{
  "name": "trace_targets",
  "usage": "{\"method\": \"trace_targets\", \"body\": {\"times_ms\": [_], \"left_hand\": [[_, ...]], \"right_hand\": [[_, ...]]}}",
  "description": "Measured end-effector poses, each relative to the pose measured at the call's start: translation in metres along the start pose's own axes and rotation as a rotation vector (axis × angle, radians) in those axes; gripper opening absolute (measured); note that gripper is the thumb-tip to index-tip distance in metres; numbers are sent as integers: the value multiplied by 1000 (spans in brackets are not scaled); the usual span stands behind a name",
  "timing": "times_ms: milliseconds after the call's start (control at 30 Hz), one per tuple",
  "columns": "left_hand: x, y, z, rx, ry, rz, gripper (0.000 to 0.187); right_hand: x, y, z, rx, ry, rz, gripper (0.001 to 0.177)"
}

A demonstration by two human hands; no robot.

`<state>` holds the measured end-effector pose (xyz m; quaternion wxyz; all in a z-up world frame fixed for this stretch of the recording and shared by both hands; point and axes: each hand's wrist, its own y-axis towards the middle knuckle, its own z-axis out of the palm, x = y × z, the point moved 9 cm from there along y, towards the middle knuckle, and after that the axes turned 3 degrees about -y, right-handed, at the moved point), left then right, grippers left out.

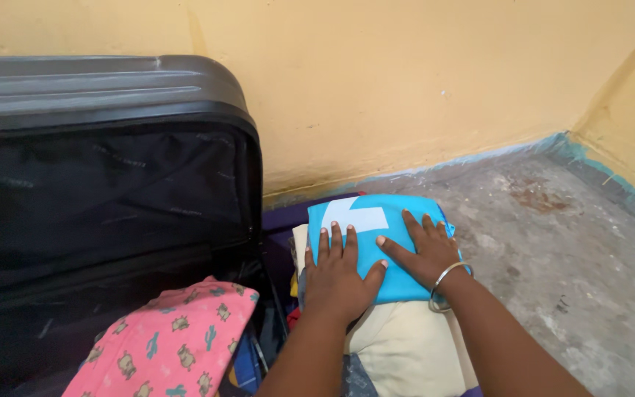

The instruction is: The person folds several items of clothing, including a yellow t-shirt, pink patterned shorts, a blue shirt, and a green plaid shirt, and places them into an open suitcase.

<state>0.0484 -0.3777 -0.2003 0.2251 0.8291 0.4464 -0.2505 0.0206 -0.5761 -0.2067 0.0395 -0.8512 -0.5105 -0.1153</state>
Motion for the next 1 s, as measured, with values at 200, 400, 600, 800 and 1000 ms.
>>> {"method": "trace_targets", "body": {"times_ms": [200,400,600,800,1000], "left_hand": [[-7,-5,-18,21,44,38,93],[9,-16,-57,26,102,30,94],[55,-44,-121,-83,168,-39,89],[148,-94,-172,-83,257,-238,90],[232,-154,-176,29,337,-411,89]], "right_hand": [[-4,9,-1,-1,-34,-25,111],[13,16,-27,-52,-29,-105,109],[122,-15,-54,-330,250,-517,71],[228,-54,-17,-187,384,-636,56],[269,-76,91,213,566,-481,43]]}}
